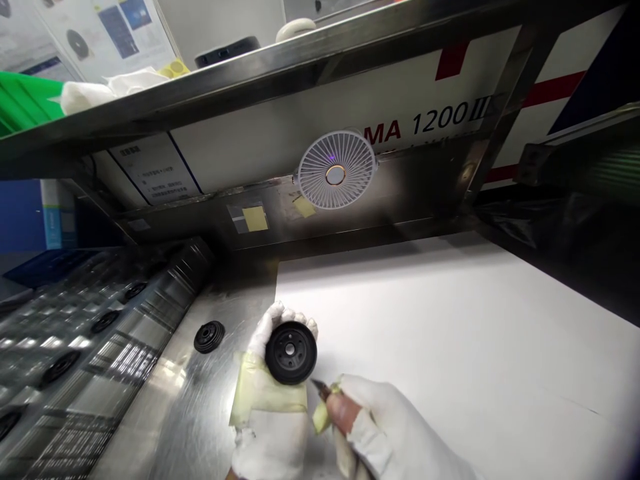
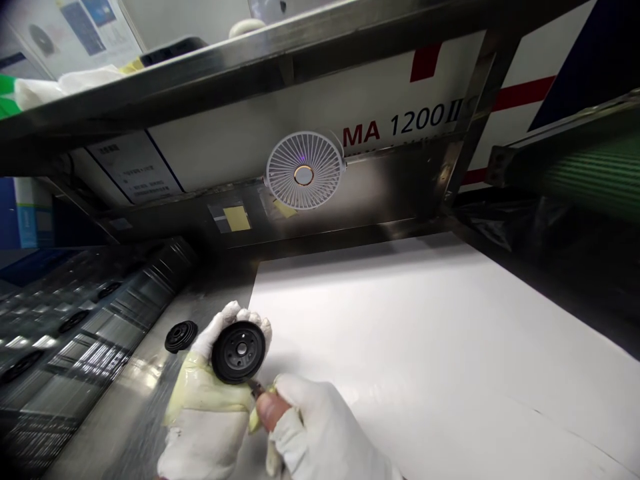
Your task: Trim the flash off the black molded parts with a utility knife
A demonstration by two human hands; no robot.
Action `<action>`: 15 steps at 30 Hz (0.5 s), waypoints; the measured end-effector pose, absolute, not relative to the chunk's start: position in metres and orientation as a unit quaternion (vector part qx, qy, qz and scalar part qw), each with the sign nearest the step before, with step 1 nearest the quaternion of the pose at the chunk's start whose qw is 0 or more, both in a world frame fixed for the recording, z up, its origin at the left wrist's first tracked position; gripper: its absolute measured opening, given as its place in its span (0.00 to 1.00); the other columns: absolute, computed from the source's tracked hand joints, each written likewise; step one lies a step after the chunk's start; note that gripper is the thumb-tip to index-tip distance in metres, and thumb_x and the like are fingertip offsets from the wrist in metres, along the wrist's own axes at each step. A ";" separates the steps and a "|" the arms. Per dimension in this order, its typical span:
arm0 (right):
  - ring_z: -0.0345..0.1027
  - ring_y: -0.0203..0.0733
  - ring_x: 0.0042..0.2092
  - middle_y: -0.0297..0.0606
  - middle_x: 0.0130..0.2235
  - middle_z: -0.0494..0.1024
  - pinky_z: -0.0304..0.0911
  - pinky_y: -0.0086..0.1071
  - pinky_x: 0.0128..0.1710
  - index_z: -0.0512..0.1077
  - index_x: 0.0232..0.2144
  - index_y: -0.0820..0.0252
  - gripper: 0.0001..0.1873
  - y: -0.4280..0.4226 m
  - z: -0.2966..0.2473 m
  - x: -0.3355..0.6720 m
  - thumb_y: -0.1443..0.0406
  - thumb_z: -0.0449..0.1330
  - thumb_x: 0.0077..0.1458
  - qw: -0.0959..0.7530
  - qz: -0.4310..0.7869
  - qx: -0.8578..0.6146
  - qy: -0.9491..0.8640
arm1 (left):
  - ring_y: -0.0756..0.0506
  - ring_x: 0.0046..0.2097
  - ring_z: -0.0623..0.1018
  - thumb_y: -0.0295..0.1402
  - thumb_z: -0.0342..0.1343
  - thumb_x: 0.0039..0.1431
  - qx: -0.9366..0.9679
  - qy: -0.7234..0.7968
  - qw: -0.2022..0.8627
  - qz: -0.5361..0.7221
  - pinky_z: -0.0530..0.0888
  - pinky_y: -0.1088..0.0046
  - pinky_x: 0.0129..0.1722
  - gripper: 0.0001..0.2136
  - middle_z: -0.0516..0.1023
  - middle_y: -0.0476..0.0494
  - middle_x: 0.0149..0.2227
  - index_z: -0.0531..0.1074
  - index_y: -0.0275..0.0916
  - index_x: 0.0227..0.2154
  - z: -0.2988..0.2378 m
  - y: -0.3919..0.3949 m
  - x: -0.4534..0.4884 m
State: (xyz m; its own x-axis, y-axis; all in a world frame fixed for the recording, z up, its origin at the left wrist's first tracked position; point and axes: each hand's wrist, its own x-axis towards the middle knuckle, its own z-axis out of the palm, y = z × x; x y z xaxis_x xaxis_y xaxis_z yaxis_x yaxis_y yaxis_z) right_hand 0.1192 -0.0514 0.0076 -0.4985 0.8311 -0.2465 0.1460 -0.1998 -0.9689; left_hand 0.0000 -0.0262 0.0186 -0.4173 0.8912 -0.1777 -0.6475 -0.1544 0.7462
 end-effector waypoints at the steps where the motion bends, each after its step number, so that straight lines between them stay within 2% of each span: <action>1: 0.55 0.31 0.20 0.31 0.21 0.64 0.53 0.25 0.20 0.62 0.26 0.60 0.25 -0.048 0.007 0.121 0.46 0.41 0.56 0.278 0.645 -0.425 -0.570 | 0.47 0.39 0.75 0.23 0.57 0.45 0.164 0.389 0.521 0.741 0.72 0.68 0.43 0.13 0.74 0.45 0.35 0.72 0.38 0.36 0.018 -0.026 -0.002; 5: 0.56 0.32 0.23 0.31 0.22 0.64 0.53 0.26 0.23 0.60 0.25 0.59 0.23 -0.039 0.005 0.123 0.49 0.41 0.58 0.303 0.546 -0.471 -0.623 | 0.46 0.37 0.75 0.26 0.55 0.48 0.117 0.369 0.576 0.720 0.73 0.64 0.43 0.06 0.74 0.43 0.34 0.73 0.36 0.31 0.017 -0.023 -0.006; 8: 0.58 0.34 0.24 0.32 0.23 0.66 0.52 0.27 0.23 0.58 0.22 0.58 0.21 -0.040 0.000 0.120 0.51 0.41 0.58 0.281 0.467 -0.485 -0.684 | 0.44 0.40 0.75 0.29 0.54 0.51 0.065 0.363 0.573 0.732 0.72 0.63 0.44 0.07 0.74 0.42 0.36 0.72 0.36 0.33 0.019 -0.022 -0.006; 12: 0.59 0.36 0.24 0.34 0.23 0.67 0.50 0.28 0.22 0.59 0.22 0.57 0.20 -0.045 -0.002 0.115 0.54 0.40 0.59 0.252 0.418 -0.497 -0.717 | 0.47 0.37 0.75 0.26 0.52 0.50 0.011 0.346 0.581 0.737 0.72 0.62 0.44 0.06 0.73 0.44 0.33 0.71 0.36 0.32 0.023 -0.020 0.000; 15: 0.59 0.36 0.23 0.33 0.22 0.68 0.48 0.27 0.21 0.61 0.20 0.57 0.18 -0.048 0.000 0.114 0.56 0.45 0.57 0.233 0.402 -0.496 -0.734 | 0.48 0.34 0.74 0.25 0.51 0.51 -0.009 0.348 0.566 0.747 0.73 0.63 0.42 0.05 0.71 0.45 0.29 0.71 0.35 0.30 0.024 -0.016 0.003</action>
State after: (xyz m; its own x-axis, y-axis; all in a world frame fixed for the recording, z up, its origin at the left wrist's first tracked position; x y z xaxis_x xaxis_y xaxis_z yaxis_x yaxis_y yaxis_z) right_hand 0.1142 -0.0475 0.0005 -0.4002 0.9146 -0.0573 0.5398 0.1847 -0.8213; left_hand 0.0030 -0.0160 0.0236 -0.3588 0.8397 -0.4076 -0.8520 -0.1162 0.5105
